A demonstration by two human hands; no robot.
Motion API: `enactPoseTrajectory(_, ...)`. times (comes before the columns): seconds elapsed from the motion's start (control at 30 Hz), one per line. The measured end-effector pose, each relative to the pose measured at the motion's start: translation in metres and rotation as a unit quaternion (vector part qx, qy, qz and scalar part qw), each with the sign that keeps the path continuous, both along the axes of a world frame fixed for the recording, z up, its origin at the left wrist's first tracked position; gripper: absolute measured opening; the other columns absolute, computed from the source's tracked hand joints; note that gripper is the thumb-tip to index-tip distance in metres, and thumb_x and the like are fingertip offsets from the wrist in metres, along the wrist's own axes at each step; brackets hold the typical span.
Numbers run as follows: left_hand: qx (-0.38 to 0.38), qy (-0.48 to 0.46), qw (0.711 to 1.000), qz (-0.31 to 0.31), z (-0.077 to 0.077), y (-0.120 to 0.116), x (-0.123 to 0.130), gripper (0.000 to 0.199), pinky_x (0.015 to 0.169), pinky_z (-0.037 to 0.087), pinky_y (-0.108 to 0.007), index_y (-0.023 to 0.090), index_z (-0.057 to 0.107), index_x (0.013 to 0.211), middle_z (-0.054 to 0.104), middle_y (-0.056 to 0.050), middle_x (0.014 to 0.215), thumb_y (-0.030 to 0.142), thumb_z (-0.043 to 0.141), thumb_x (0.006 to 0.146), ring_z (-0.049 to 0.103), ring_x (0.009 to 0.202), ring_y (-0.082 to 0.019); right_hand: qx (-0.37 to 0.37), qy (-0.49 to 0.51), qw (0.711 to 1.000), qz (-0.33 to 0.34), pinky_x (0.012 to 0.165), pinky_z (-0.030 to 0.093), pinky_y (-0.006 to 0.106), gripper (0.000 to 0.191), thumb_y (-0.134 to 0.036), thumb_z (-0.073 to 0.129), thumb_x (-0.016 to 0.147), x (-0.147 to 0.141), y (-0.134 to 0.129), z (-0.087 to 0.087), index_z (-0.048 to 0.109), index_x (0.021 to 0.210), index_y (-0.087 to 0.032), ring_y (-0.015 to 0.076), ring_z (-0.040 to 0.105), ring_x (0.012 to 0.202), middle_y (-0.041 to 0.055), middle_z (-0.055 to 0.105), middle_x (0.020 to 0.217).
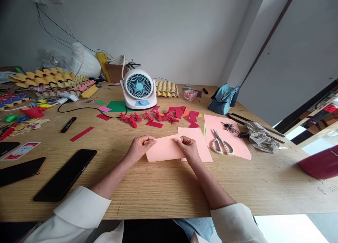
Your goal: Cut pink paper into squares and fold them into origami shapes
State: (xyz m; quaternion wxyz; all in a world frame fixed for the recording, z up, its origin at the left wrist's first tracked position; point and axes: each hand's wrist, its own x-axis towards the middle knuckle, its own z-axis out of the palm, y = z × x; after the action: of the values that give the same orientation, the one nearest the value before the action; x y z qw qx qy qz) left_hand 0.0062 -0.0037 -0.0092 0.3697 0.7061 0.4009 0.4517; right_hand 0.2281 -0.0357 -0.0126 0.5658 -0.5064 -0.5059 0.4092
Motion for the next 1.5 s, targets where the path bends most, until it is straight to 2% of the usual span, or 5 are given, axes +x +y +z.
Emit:
enactPoseTrajectory(0.17, 0.014, 0.016, 1.0, 0.0, -0.002, 0.001, 0.0, 0.03, 0.058, 0.041, -0.021, 0.015, 0.072, 0.074, 0.068, -0.002, 0.069, 0.04, 0.058, 0.084, 0.059, 0.065, -0.015, 0.002, -0.006, 1.0, -0.001, 0.048, 0.027, 0.024, 0.048, -0.058, 0.073, 0.065, 0.0, 0.001, 0.001, 0.049, 0.055, -0.018, 0.0098, 0.035, 0.052, -0.0022, 0.045, 0.056)
enactPoseTrajectory(0.63, -0.035, 0.003, 0.999, 0.015, 0.002, 0.0, 0.0, 0.02, 0.057, 0.04, -0.02, 0.016, 0.07, 0.075, 0.068, -0.001, 0.073, 0.036, 0.068, 0.074, 0.058, 0.068, -0.014, 0.004, -0.027, 1.0, 0.004, 0.049, 0.027, 0.024, 0.047, -0.059, 0.071, 0.069, 0.003, -0.002, 0.001, 0.052, 0.056, -0.018, 0.0107, 0.036, 0.054, -0.0015, 0.046, 0.057)
enactPoseTrajectory(0.8, -0.105, -0.082, 0.991, 0.008, -0.002, 0.004, 0.0, 0.028, 0.06, 0.041, -0.021, 0.015, 0.065, 0.077, 0.065, 0.001, 0.071, 0.041, 0.072, 0.07, 0.056, 0.065, -0.012, 0.019, -0.017, 1.0, -0.012, 0.05, 0.03, 0.024, 0.044, -0.057, 0.072, 0.069, 0.007, -0.001, 0.0, 0.055, 0.057, -0.018, 0.0118, 0.04, 0.056, -0.0007, 0.049, 0.059)
enactPoseTrajectory(1.03, -0.207, -0.184, 0.961, 0.017, -0.004, 0.006, 0.001, 0.044, 0.062, 0.043, -0.023, 0.015, 0.055, 0.064, 0.06, 0.003, 0.063, 0.049, 0.081, 0.056, 0.053, 0.061, -0.01, 0.022, 0.01, 1.0, -0.005, 0.053, 0.035, 0.024, 0.04, -0.054, 0.073, 0.07, 0.011, 0.0, -0.005, 0.057, 0.061, -0.018, 0.0129, 0.046, 0.059, 0.0002, 0.056, 0.065)
enactPoseTrajectory(1.5, -0.259, -0.214, 0.942, 0.012, 0.001, 0.002, 0.003, 0.048, 0.066, 0.049, -0.026, 0.014, 0.072, 0.081, 0.072, -0.005, 0.082, 0.051, 0.083, 0.054, 0.062, 0.074, -0.016, 0.024, 0.049, 0.998, -0.016, 0.054, 0.039, 0.024, 0.04, -0.054, 0.075, 0.068, 0.012, 0.002, -0.006, 0.06, 0.062, -0.018, 0.0137, 0.051, 0.059, 0.0008, 0.06, 0.065)
